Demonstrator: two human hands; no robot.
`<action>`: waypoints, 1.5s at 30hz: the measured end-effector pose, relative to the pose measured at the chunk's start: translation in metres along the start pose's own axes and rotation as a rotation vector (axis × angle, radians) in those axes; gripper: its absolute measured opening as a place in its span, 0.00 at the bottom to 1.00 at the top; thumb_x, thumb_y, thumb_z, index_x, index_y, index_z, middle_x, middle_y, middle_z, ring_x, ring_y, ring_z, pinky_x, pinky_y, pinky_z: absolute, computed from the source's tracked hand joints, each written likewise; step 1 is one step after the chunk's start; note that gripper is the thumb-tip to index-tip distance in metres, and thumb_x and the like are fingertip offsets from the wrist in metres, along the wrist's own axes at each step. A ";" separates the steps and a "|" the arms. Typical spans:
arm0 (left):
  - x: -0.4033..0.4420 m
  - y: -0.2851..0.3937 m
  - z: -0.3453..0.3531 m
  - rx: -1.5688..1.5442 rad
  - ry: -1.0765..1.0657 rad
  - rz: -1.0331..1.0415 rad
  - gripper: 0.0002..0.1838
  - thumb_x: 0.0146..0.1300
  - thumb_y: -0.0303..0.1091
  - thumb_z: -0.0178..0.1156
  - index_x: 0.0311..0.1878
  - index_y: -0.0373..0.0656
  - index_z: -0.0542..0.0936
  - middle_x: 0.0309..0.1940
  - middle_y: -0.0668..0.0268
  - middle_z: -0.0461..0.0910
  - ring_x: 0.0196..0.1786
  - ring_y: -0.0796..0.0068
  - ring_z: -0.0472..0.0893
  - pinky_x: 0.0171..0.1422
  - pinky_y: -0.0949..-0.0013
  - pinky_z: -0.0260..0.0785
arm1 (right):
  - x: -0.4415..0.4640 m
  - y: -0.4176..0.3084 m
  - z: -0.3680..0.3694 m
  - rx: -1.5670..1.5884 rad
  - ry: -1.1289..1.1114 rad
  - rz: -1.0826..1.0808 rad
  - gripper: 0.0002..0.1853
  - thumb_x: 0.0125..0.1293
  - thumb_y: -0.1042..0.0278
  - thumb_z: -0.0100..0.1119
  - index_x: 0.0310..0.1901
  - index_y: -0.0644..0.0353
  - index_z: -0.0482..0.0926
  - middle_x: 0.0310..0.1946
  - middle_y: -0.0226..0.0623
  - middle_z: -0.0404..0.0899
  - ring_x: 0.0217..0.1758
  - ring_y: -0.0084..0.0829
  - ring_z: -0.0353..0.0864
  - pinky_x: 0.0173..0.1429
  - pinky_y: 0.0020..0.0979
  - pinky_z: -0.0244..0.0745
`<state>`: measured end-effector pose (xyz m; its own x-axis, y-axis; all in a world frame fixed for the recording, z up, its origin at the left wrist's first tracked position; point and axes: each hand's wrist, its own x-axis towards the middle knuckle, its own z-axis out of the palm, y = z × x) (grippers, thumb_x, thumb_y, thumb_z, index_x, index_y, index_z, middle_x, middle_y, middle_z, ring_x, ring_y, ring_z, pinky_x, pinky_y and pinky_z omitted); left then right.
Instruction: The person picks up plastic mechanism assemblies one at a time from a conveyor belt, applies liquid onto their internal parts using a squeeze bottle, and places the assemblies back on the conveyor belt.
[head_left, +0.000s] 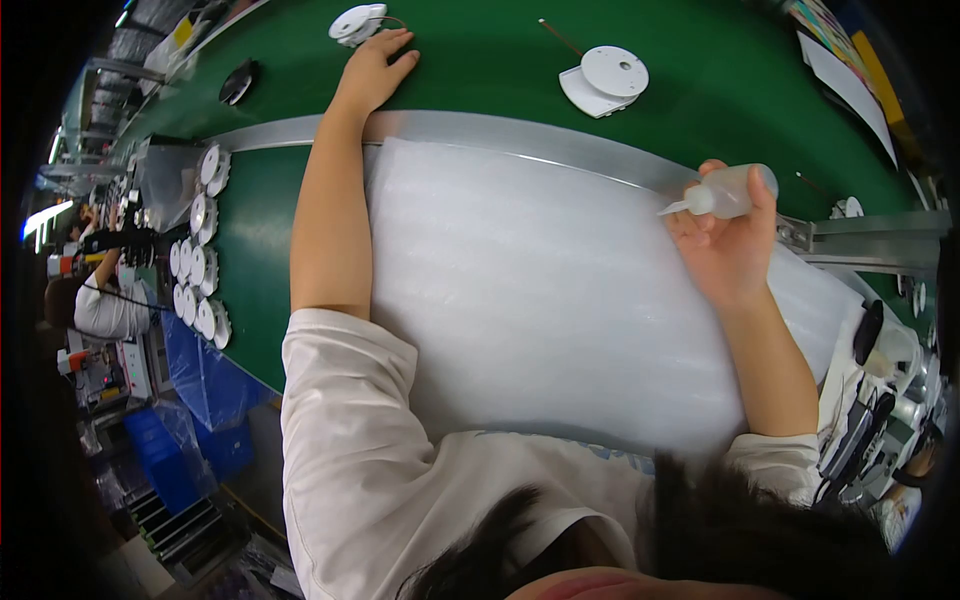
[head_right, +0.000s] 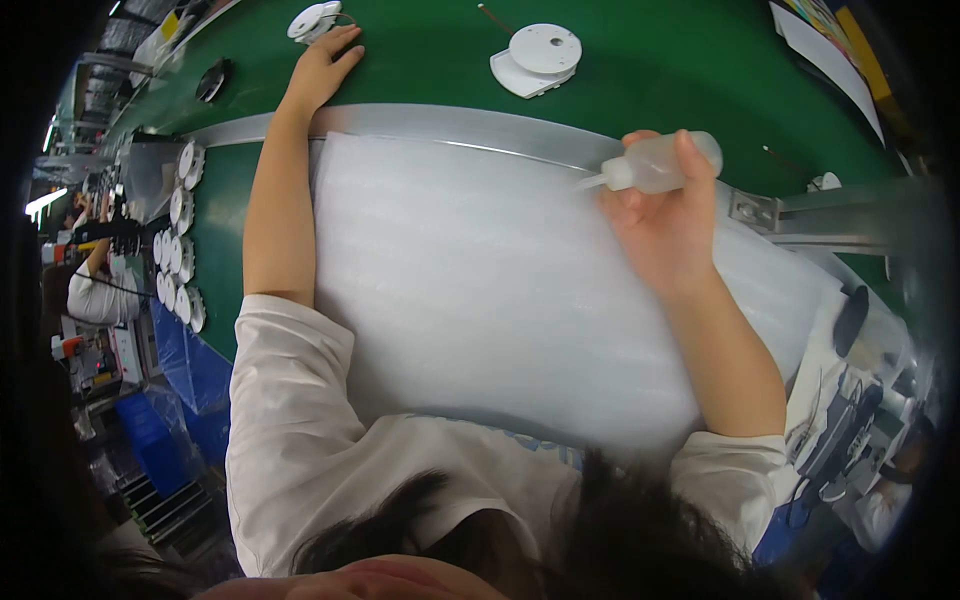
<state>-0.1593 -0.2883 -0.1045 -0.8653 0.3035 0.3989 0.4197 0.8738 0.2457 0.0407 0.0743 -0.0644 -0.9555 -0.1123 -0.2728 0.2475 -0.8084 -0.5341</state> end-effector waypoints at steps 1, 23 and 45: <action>0.002 0.018 -0.001 -0.082 -0.041 0.044 0.18 0.54 0.39 0.54 0.48 0.43 0.74 0.52 0.63 0.70 0.55 0.65 0.68 0.56 0.71 0.61 | 0.000 0.000 -0.001 -0.008 0.006 -0.016 0.18 0.58 0.50 0.48 0.34 0.60 0.73 0.20 0.31 0.70 0.18 0.22 0.63 0.23 0.23 0.58; 0.001 0.032 -0.049 0.244 0.101 -0.502 0.16 0.48 0.45 0.52 0.30 0.41 0.79 0.27 0.58 0.78 0.35 0.61 0.78 0.40 0.65 0.69 | -0.003 0.002 0.005 -0.075 -0.067 -0.014 0.19 0.58 0.48 0.45 0.32 0.58 0.73 0.14 0.31 0.66 0.18 0.21 0.61 0.24 0.22 0.57; 0.005 0.082 -0.032 0.161 -0.086 -0.519 0.43 0.39 0.67 0.57 0.51 0.40 0.71 0.40 0.51 0.76 0.45 0.58 0.76 0.48 0.63 0.67 | -0.004 0.004 0.004 -0.048 -0.078 -0.007 0.17 0.56 0.51 0.51 0.33 0.59 0.72 0.21 0.29 0.68 0.21 0.21 0.64 0.25 0.22 0.58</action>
<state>-0.1201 -0.2273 -0.0538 -0.9697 -0.1587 0.1857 -0.1096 0.9621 0.2499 0.0445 0.0696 -0.0624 -0.9663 -0.1532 -0.2069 0.2467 -0.7810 -0.5738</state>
